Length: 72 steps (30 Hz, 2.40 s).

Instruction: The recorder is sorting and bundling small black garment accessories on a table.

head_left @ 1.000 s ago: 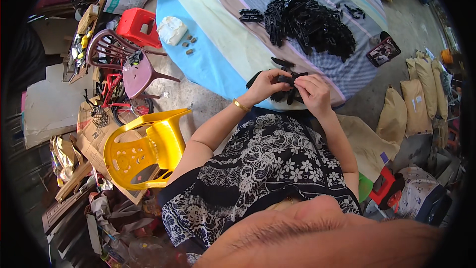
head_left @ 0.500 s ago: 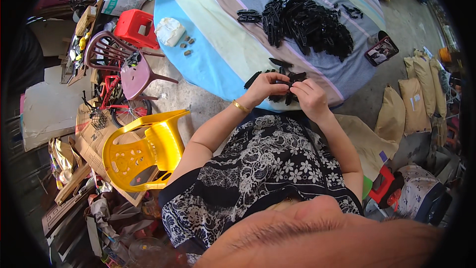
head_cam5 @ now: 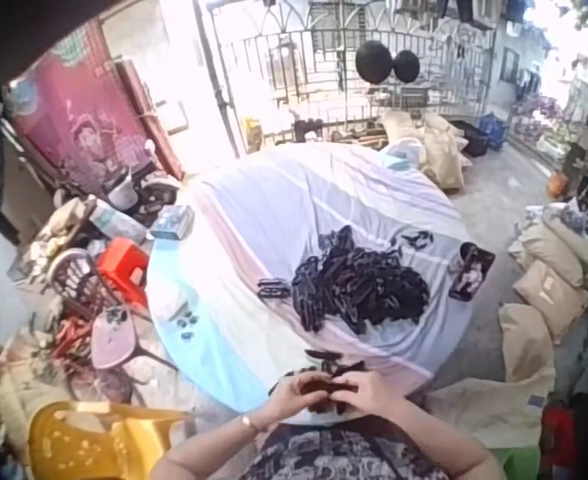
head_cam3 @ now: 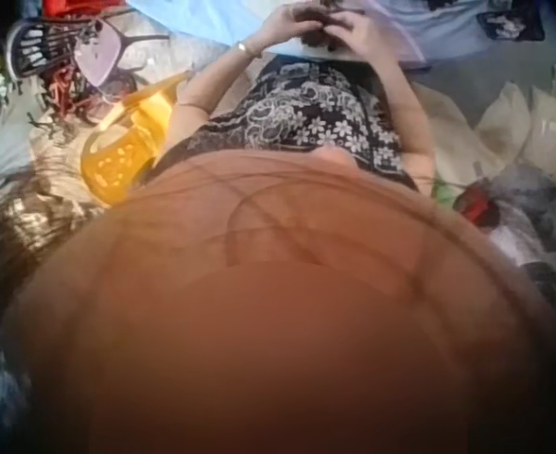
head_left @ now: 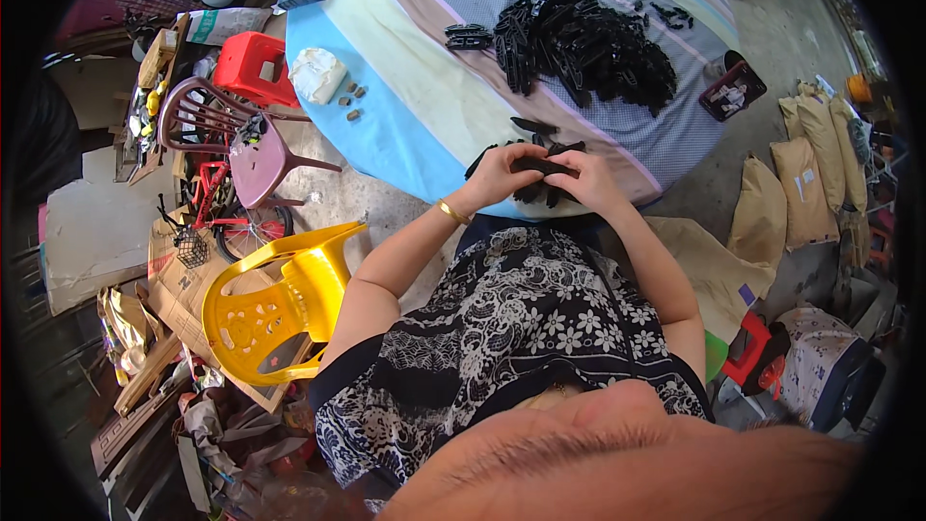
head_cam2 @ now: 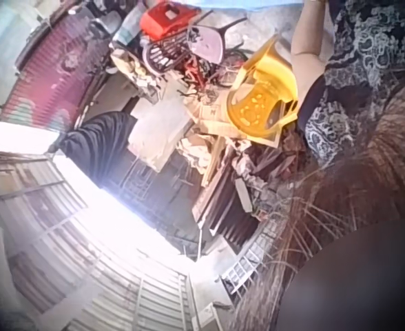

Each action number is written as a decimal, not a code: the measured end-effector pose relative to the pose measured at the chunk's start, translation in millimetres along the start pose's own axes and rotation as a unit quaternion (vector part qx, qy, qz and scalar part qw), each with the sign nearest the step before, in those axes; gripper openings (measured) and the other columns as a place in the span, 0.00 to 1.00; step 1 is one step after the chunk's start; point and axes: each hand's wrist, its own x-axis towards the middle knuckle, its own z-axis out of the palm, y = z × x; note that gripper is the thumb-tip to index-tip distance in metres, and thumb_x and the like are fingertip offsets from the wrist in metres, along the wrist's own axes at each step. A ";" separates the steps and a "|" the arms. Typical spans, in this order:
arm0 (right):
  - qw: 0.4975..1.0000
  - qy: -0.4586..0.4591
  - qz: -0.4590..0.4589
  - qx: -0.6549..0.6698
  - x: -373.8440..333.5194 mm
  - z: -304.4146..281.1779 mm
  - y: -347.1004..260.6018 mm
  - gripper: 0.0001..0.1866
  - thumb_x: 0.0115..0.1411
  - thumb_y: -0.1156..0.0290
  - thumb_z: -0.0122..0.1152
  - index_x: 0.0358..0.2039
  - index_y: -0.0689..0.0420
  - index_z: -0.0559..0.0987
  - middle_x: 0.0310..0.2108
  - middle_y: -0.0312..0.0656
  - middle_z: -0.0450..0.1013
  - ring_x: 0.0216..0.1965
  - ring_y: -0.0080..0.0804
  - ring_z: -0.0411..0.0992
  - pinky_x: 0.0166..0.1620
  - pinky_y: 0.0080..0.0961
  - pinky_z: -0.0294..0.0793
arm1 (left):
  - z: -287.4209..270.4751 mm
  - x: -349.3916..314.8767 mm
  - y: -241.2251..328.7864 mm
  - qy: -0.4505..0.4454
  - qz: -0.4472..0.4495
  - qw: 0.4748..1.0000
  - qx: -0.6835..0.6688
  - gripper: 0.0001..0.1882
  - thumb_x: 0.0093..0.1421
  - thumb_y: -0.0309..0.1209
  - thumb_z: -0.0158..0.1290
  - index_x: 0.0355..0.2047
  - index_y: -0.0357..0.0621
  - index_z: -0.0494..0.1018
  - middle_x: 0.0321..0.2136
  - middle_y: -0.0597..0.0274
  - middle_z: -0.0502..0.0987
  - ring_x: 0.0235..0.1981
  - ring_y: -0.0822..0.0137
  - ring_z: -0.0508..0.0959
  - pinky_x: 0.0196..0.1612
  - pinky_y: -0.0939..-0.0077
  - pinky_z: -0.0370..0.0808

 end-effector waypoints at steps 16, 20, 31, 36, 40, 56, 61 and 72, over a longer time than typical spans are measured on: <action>0.811 0.246 0.042 -0.530 39.3 -133.5 111.5 0.10 0.52 0.67 0.57 0.35 0.55 0.75 0.37 0.39 0.71 0.40 0.39 0.68 0.40 0.34 0.71 | -57.5 88.9 -41.6 0.211 0.010 0.920 0.328 0.19 0.46 0.43 0.59 0.22 0.36 0.73 0.22 0.49 0.75 0.27 0.51 0.74 0.31 0.63 0.71; 0.801 0.302 0.010 -0.516 38.0 -120.5 100.5 0.12 0.51 0.65 0.59 0.35 0.55 0.75 0.29 0.41 0.74 0.33 0.41 0.71 0.35 0.35 0.70 | -34.8 132.1 -42.3 0.279 0.061 0.866 0.410 0.21 0.46 0.42 0.59 0.29 0.37 0.68 0.29 0.48 0.72 0.33 0.50 0.73 0.36 0.61 0.70; 0.938 0.326 -0.077 -0.095 7.1 -47.3 10.3 0.05 0.50 0.76 0.60 0.30 0.60 0.78 0.25 0.42 0.75 0.23 0.28 0.73 0.28 0.19 0.71 | -12.0 90.6 -12.3 0.253 0.079 0.924 0.277 0.12 0.46 0.29 0.53 0.30 0.37 0.68 0.27 0.50 0.75 0.27 0.55 0.75 0.31 0.70 0.72; 0.937 0.245 -0.220 -0.117 1.0 -25.3 -25.4 0.07 0.45 0.80 0.61 0.28 0.60 0.78 0.27 0.41 0.75 0.30 0.35 0.72 0.34 0.24 0.72 | 5.8 34.4 -1.1 0.021 0.071 0.989 0.129 0.15 0.47 0.26 0.59 0.36 0.37 0.71 0.28 0.63 0.76 0.29 0.76 0.73 0.32 0.79 0.71; 0.929 0.183 -0.275 -0.165 -3.9 -16.0 -32.9 0.07 0.44 0.80 0.62 0.27 0.58 0.79 0.28 0.39 0.75 0.31 0.34 0.72 0.34 0.25 0.72 | 12.4 8.0 15.6 0.021 -0.039 0.999 -0.010 0.14 0.47 0.28 0.61 0.34 0.38 0.73 0.23 0.70 0.74 0.23 0.82 0.71 0.26 0.87 0.69; 0.878 0.126 -0.319 -0.334 -13.4 -6.0 -41.2 0.09 0.45 0.79 0.58 0.30 0.58 0.77 0.31 0.38 0.73 0.34 0.35 0.70 0.36 0.25 0.72 | 14.1 -3.7 14.3 0.008 -0.087 0.973 -0.214 0.16 0.53 0.25 0.55 0.43 0.36 0.70 0.33 0.66 0.75 0.33 0.78 0.75 0.39 0.86 0.72; 0.996 0.080 -0.011 -0.029 -14.4 0.3 -16.5 0.13 0.47 0.75 0.62 0.34 0.63 0.75 0.31 0.40 0.74 0.33 0.28 0.73 0.37 0.21 0.72 | 10.4 -3.6 11.4 0.020 -0.042 0.998 -0.046 0.16 0.51 0.24 0.55 0.42 0.36 0.71 0.31 0.69 0.74 0.28 0.82 0.72 0.33 0.89 0.70; 0.996 0.039 0.050 0.069 4.0 -13.1 30.6 0.20 0.44 0.72 0.67 0.40 0.62 0.76 0.25 0.37 0.74 0.26 0.18 0.71 0.30 0.16 0.69 | -0.6 17.8 -17.7 0.029 0.173 0.935 0.308 0.17 0.47 0.28 0.58 0.40 0.46 0.73 0.31 0.56 0.74 0.36 0.59 0.71 0.42 0.72 0.70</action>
